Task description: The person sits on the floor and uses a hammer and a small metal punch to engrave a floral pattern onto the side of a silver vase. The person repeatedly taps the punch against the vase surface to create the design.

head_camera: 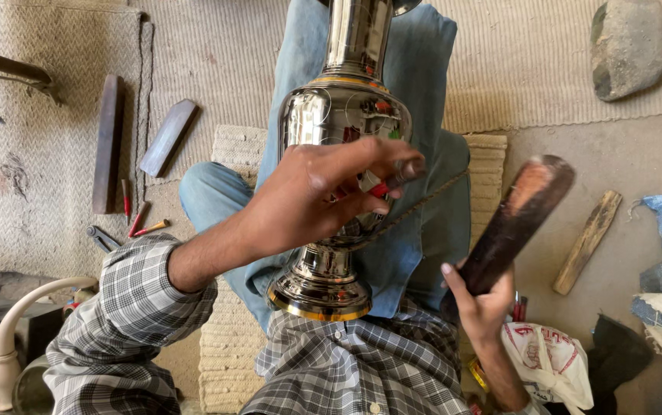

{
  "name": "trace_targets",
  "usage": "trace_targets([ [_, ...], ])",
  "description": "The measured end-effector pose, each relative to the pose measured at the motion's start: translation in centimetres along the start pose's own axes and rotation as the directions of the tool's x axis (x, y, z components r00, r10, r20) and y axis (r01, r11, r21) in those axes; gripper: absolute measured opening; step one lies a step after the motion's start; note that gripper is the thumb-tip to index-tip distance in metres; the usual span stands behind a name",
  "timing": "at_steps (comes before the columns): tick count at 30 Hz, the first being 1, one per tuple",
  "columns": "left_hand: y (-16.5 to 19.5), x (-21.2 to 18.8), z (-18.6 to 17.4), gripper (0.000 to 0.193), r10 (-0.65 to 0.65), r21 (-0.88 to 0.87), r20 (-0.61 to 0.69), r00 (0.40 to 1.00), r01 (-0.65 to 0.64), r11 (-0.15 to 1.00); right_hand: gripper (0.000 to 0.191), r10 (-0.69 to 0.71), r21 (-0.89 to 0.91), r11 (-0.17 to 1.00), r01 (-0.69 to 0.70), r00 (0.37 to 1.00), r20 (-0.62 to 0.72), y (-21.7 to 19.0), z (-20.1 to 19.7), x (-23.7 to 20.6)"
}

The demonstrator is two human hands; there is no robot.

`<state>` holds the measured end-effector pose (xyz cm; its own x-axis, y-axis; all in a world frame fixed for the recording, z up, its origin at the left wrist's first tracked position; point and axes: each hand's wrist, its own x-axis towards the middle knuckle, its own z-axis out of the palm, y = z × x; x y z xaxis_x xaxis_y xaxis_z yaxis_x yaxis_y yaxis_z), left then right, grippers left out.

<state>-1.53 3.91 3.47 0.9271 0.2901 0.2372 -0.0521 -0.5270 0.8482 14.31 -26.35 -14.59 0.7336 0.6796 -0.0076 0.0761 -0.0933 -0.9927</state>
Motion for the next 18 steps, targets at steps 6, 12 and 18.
trace_targets([
  [6,-0.4,0.8,-0.2,0.056,0.102,0.087,0.111,0.989,-0.112,0.990,0.036,-0.048,-0.027,0.998,0.049,0.998,0.040,-4.7,-1.6,0.5],
  [12,-1.0,1.3,-0.1,0.061,0.157,0.135,0.191,0.969,-0.184,0.974,0.050,-0.159,-0.108,0.981,0.163,0.986,0.043,-7.1,-2.4,1.5],
  [18,-1.4,1.6,-0.2,0.063,0.183,0.129,0.236,0.954,-0.218,0.967,0.074,-0.250,-0.054,0.966,0.252,0.968,0.035,-9.8,-2.8,2.2],
])
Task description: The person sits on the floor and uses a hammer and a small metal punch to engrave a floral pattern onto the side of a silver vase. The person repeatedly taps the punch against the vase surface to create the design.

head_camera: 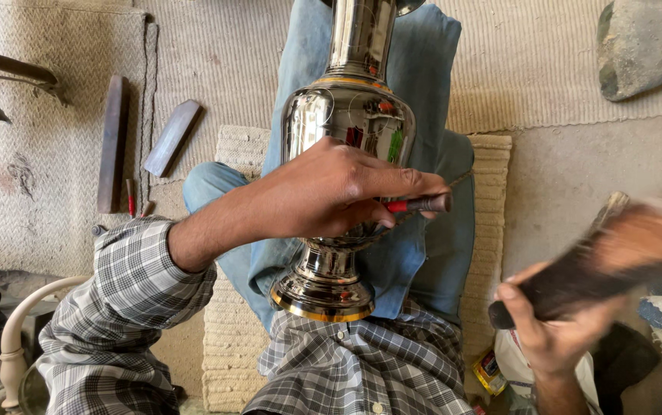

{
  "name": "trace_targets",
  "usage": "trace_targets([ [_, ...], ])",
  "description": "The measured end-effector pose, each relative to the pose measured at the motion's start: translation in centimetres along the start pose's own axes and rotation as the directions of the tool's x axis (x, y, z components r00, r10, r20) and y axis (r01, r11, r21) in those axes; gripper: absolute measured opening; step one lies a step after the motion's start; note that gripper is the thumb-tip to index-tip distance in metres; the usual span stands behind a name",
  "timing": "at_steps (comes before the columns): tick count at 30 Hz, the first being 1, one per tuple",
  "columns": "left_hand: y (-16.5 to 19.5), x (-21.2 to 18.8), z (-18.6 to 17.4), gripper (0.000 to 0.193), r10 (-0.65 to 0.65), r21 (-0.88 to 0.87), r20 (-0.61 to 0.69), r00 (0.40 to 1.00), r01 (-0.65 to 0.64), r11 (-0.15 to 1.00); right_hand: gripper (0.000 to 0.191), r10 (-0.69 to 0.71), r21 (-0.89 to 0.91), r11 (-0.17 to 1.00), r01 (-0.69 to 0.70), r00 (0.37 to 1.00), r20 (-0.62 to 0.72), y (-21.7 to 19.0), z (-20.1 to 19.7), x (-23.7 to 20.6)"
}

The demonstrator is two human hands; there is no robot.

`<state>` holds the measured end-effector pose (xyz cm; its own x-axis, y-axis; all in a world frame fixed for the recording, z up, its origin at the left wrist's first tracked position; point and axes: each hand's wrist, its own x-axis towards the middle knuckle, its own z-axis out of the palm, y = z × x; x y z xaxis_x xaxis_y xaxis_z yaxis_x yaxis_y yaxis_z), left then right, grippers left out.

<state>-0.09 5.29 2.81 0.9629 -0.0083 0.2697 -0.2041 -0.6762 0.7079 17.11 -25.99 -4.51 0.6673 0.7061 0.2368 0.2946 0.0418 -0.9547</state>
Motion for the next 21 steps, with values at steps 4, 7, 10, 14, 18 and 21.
trace_targets([
  [4,0.0,0.1,0.0,0.061,0.038,-0.028,0.026,0.999,-0.037,0.999,0.081,-0.031,0.132,0.990,0.042,0.996,-0.084,-1.6,0.5,0.8],
  [7,0.1,0.5,0.0,0.058,0.038,-0.022,0.088,0.995,-0.036,0.999,0.056,-0.141,-0.412,0.893,0.178,0.983,0.118,-1.4,0.4,1.7],
  [10,0.2,0.7,0.0,0.057,0.004,-0.001,0.147,0.989,-0.004,1.000,0.037,-0.111,-0.346,0.925,0.160,0.981,0.159,-0.3,0.5,1.9],
  [14,0.6,0.4,0.1,0.058,0.021,0.035,0.080,0.997,-0.024,0.999,0.025,-0.104,-0.414,0.897,0.155,0.984,0.144,0.8,0.6,1.3],
  [18,0.7,0.0,0.5,0.059,0.006,0.057,0.049,0.999,-0.009,0.998,0.036,0.029,-0.376,0.927,0.024,0.991,0.134,1.1,0.1,1.3],
  [21,0.7,-0.6,0.8,0.062,0.009,0.097,0.004,1.000,-0.009,0.995,0.048,-0.068,-0.355,0.927,0.122,0.985,0.159,1.3,-0.4,2.0],
])
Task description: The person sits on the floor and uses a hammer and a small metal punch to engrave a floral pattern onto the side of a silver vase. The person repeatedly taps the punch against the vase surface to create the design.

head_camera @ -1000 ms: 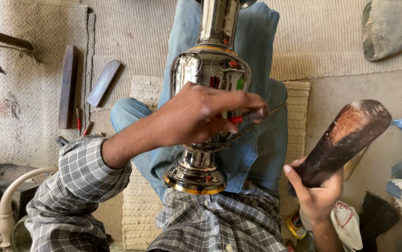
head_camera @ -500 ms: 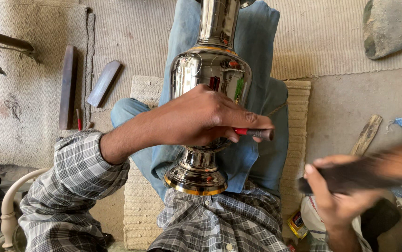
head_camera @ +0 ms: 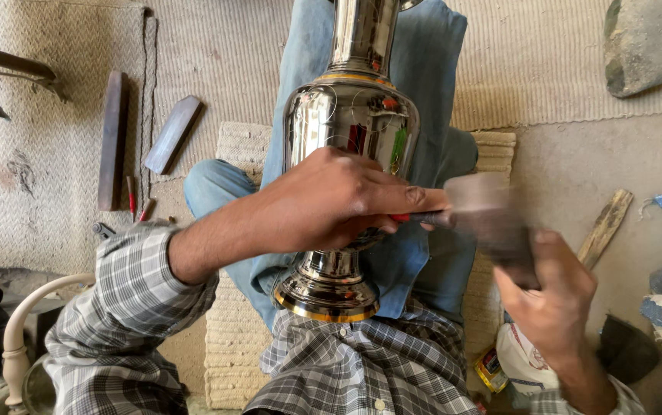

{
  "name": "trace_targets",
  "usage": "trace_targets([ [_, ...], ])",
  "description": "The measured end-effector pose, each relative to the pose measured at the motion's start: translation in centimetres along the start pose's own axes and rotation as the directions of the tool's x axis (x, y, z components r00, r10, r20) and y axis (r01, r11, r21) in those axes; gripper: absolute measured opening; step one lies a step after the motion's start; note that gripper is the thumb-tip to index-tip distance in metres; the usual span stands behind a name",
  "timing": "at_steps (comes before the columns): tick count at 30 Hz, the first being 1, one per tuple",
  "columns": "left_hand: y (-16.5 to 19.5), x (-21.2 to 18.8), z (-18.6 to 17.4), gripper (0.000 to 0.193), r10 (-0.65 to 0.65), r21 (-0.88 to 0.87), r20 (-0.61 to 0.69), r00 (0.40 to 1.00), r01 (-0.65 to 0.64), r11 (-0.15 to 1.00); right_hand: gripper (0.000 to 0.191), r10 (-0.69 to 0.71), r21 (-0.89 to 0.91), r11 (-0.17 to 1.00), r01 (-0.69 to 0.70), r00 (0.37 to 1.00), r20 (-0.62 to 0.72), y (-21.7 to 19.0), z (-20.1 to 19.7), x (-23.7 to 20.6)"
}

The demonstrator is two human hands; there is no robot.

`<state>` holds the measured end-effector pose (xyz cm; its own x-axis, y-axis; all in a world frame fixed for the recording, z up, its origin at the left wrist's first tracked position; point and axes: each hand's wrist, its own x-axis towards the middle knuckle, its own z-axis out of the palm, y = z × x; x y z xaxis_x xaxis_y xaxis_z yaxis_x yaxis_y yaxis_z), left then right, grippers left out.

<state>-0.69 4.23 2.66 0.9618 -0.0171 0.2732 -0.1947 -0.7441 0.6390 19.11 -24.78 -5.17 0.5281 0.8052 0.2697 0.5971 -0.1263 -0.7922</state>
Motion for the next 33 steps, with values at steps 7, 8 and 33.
trace_targets([
  [7,0.8,-2.7,1.2,0.063,-0.162,-0.039,-0.168,0.972,0.157,0.987,0.069,-0.228,-0.136,0.959,0.250,0.961,0.159,-0.6,-2.0,3.7],
  [8,1.0,-2.9,1.4,0.063,-0.171,-0.032,-0.236,0.957,0.168,0.985,0.079,-0.272,-0.203,0.929,0.310,0.942,0.196,-1.2,-2.6,4.6],
  [33,2.0,-8.3,12.1,0.036,-0.376,-0.299,-0.816,0.440,0.236,0.925,0.100,-0.363,-0.311,0.650,0.693,0.643,0.674,-15.4,-4.4,16.8],
])
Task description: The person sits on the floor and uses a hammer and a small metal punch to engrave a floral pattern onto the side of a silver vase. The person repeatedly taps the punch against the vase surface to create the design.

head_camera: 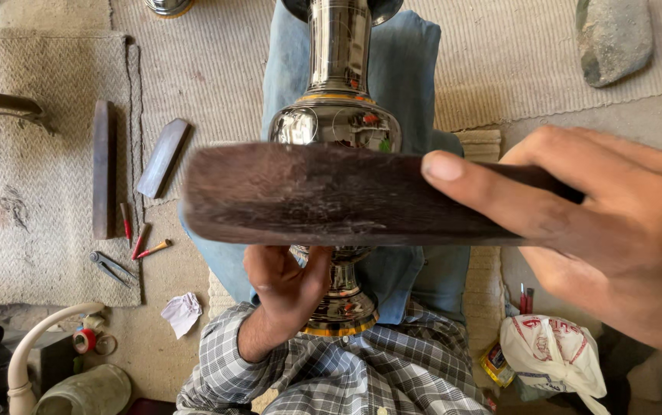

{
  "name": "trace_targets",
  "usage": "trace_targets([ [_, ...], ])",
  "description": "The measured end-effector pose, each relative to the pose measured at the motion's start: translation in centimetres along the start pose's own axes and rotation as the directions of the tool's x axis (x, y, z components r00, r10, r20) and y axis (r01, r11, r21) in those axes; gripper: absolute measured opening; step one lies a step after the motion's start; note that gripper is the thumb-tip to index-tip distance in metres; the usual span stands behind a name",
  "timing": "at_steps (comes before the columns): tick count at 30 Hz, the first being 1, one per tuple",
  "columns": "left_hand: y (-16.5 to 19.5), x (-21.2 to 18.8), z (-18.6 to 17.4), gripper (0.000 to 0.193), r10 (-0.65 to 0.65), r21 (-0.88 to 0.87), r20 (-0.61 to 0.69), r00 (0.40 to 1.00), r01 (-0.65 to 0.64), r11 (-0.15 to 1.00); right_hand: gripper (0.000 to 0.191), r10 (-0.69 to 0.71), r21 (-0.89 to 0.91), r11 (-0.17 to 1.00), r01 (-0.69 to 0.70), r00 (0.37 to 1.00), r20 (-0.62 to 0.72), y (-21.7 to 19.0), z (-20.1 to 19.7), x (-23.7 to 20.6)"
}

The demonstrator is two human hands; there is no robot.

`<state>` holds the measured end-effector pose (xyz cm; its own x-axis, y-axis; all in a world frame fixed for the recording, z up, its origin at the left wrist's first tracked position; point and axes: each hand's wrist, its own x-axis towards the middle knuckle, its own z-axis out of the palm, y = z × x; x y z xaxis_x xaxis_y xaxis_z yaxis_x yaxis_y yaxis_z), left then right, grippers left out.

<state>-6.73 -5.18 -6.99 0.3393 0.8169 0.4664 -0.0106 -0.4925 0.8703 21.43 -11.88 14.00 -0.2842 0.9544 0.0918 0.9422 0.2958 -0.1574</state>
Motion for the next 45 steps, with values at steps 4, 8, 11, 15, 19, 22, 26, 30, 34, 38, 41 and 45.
trace_targets([
  [4,-1.1,-1.0,0.7,0.052,0.056,-0.385,-0.026,0.998,-0.062,0.921,0.094,-0.028,0.128,0.991,0.029,1.000,-0.008,0.3,-0.4,-0.2],
  [8,-0.6,0.0,0.4,0.061,0.071,-0.210,-0.007,0.997,-0.071,0.975,0.105,0.086,-0.120,0.991,-0.058,0.966,0.243,0.0,0.2,-0.4],
  [11,0.9,1.7,0.6,0.049,-0.028,-0.238,0.030,0.999,0.034,0.971,0.105,0.151,-0.120,0.985,-0.122,0.951,0.271,0.1,1.0,-0.3],
  [15,2.2,4.0,0.7,0.047,0.051,-0.081,0.108,0.993,-0.042,0.996,0.101,0.066,-0.143,0.989,-0.047,0.989,0.136,0.8,0.9,-0.4],
  [19,2.8,4.4,0.9,0.052,0.050,-0.033,0.084,0.995,-0.047,0.998,0.094,0.187,0.210,0.960,-0.184,0.982,0.004,1.0,0.5,-1.0],
  [22,2.6,4.1,0.9,0.052,0.063,-0.121,0.092,0.994,-0.051,0.991,0.091,0.193,0.380,0.918,-0.114,0.965,-0.177,0.6,0.9,-1.2],
  [26,2.3,4.4,0.5,0.043,0.116,0.068,0.123,0.986,-0.125,0.990,0.107,0.081,-0.003,0.997,-0.081,0.996,0.039,0.9,1.2,-1.4],
  [30,3.0,5.3,0.1,0.028,0.033,0.162,0.188,0.982,-0.064,0.985,0.105,0.223,0.126,0.961,-0.244,0.961,0.162,1.4,1.6,-1.4],
  [34,4.3,6.5,0.2,0.037,0.019,0.103,0.263,0.965,-0.047,0.994,0.103,0.208,0.137,0.967,-0.213,0.977,0.051,1.7,2.0,-1.6],
  [38,5.2,7.5,0.1,0.035,0.055,0.066,0.304,0.951,-0.079,0.995,0.097,0.156,0.265,0.953,-0.144,0.987,-0.024,2.2,1.9,-2.5],
  [41,5.3,8.0,0.0,0.034,0.053,0.082,0.345,0.937,-0.086,0.993,0.095,0.219,0.370,0.911,-0.181,0.974,-0.064,2.4,2.5,-3.3],
  [45,5.2,8.9,-0.3,0.040,0.092,0.143,0.444,0.891,-0.171,0.975,0.105,0.251,0.166,0.949,-0.267,0.962,0.108,2.7,3.7,-4.9],
])
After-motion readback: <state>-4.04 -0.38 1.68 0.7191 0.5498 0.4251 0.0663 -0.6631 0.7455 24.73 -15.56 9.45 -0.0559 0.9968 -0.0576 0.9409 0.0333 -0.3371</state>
